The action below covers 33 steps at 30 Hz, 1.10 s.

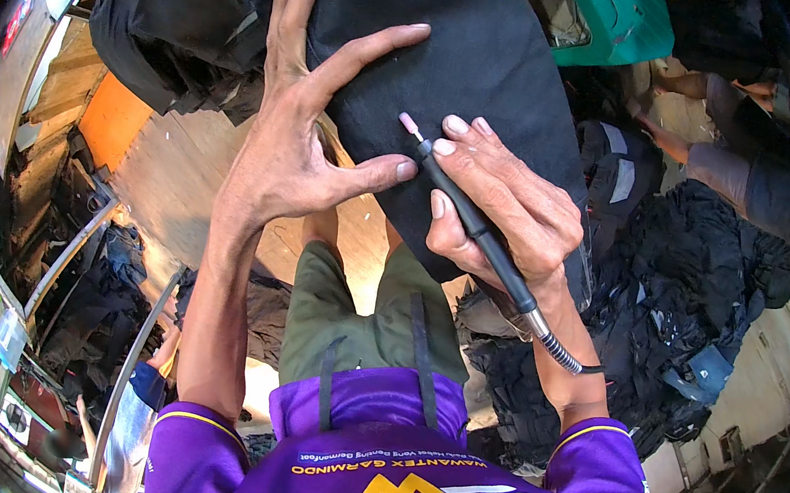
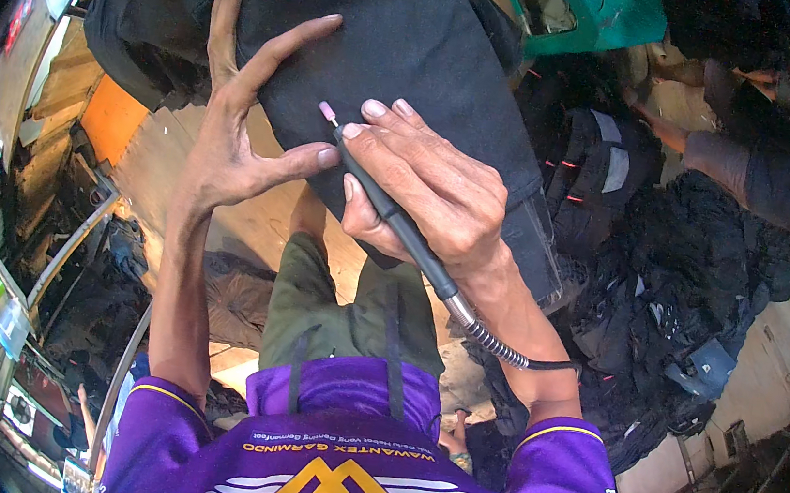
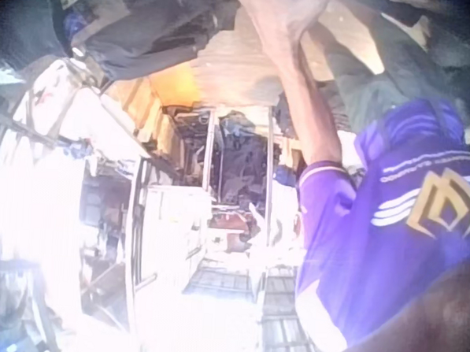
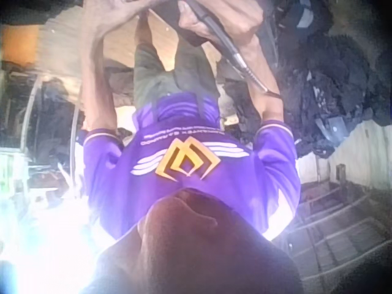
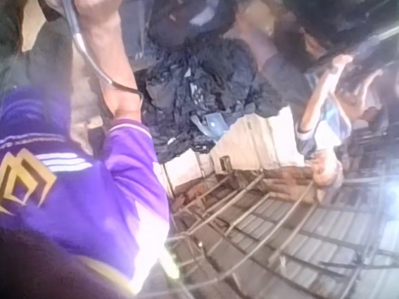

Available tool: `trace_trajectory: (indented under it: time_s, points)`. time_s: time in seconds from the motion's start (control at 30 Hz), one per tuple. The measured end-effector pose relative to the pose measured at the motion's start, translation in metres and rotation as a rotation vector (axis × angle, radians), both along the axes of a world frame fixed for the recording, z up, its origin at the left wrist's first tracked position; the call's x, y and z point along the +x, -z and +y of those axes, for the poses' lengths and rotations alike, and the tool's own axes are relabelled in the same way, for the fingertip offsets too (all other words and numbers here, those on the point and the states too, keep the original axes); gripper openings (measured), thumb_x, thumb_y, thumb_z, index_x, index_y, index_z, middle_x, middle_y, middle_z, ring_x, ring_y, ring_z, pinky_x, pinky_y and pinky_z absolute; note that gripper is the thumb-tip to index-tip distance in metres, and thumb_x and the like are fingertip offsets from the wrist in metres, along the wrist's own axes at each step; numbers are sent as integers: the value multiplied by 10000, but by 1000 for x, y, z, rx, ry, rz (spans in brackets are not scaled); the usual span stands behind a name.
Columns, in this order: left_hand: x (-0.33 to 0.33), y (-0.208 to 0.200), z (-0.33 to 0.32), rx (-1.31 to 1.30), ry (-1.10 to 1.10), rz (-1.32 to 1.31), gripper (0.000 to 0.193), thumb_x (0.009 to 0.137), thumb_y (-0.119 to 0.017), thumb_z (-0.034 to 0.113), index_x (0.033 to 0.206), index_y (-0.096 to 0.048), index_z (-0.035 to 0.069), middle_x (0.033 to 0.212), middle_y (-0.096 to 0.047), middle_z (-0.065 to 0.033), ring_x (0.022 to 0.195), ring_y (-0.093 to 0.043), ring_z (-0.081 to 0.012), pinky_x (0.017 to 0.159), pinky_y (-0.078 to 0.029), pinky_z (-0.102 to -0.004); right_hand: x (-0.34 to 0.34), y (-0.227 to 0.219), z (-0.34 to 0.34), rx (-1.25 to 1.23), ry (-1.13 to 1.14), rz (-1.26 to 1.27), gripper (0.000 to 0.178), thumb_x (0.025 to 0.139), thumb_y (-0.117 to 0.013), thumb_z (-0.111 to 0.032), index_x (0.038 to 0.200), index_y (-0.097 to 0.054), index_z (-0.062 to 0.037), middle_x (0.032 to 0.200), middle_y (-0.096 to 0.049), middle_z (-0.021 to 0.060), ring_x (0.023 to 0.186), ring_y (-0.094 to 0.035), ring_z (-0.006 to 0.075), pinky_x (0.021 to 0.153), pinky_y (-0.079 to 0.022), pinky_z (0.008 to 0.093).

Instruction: The person uses a heated rotary cutter to trim excess fabric and threads from the edges of black textile pieces. They repeatedly lift, rotate, and reposition the fabric to access different seams and edges, then place the trimmed pieces onto a pile.

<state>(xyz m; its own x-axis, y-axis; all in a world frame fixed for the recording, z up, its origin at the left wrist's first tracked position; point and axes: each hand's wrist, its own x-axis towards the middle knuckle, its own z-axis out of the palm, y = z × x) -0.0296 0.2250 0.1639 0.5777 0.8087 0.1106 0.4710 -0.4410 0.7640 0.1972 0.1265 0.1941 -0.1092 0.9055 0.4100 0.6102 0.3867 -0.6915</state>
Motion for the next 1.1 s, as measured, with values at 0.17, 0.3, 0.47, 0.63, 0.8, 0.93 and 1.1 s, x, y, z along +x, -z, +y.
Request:
trace_trajectory:
  time_s: [0.17, 0.3, 0.47, 0.63, 0.8, 0.93, 1.1]
  points:
    - [7, -9, -2, -5, -33, 2, 946, 655, -951, 558, 1521, -698, 274, 1854, -46, -230, 1719, -69, -413, 1371, -186, -594, 2, -3, -6, -33, 0, 0, 326, 786, -797, -16, 1107, -820, 35, 1041, -831, 166, 1086, -824, 344, 1008, -671, 494]
    - [8, -19, -1, -38, -27, 52, 939, 667, -959, 547, 1517, -694, 250, 1846, -34, -255, 1716, -60, -435, 1368, -162, -596, 6, -4, -12, -43, -1, 3, 349, 779, -801, -9, 1125, -819, 33, 1042, -829, 169, 1098, -821, 346, 1014, -670, 498]
    - [4, -25, 1, -85, -22, 109, 930, 683, -969, 534, 1512, -689, 220, 1837, -18, -286, 1712, -50, -463, 1365, -131, -598, 11, -4, -21, -72, -12, -3, 372, 772, -805, -9, 1142, -820, 27, 1048, -827, 170, 1112, -817, 350, 1021, -668, 500]
    - [9, -24, -2, -117, -31, 164, 962, 652, -995, 519, 1505, -686, 200, 1829, 19, -315, 1708, -37, -487, 1362, -122, -600, 16, -4, -28, -86, -9, -8, 388, 780, -801, -12, 1165, -820, 28, 1064, -826, 174, 1112, -817, 351, 1017, -670, 501]
    - [14, -22, -4, -34, -45, 142, 990, 651, -996, 541, 1519, -669, 194, 1832, 15, -306, 1707, -58, -485, 1355, -159, -609, 19, 3, -24, -30, 54, 27, 360, 792, -802, -23, 1147, -829, 26, 1054, -831, 172, 1104, -821, 346, 1006, -674, 495]
    - [7, -26, -2, -94, 11, 165, 1012, 646, -1001, 551, 1528, -659, 194, 1830, 14, -302, 1704, -74, -489, 1350, -181, -611, 19, 5, -24, -17, 56, 17, 322, 788, -810, -30, 1104, -839, 25, 1027, -835, 169, 1096, -823, 347, 998, -677, 493]
    - [3, -23, 0, -103, 9, 164, 1028, 639, -1007, 549, 1534, -652, 188, 1830, 19, -299, 1702, -79, -493, 1351, -183, -614, 22, 1, -30, -40, 40, -6, 343, 771, -809, -23, 1111, -838, 22, 1032, -834, 173, 1096, -822, 352, 999, -677, 499]
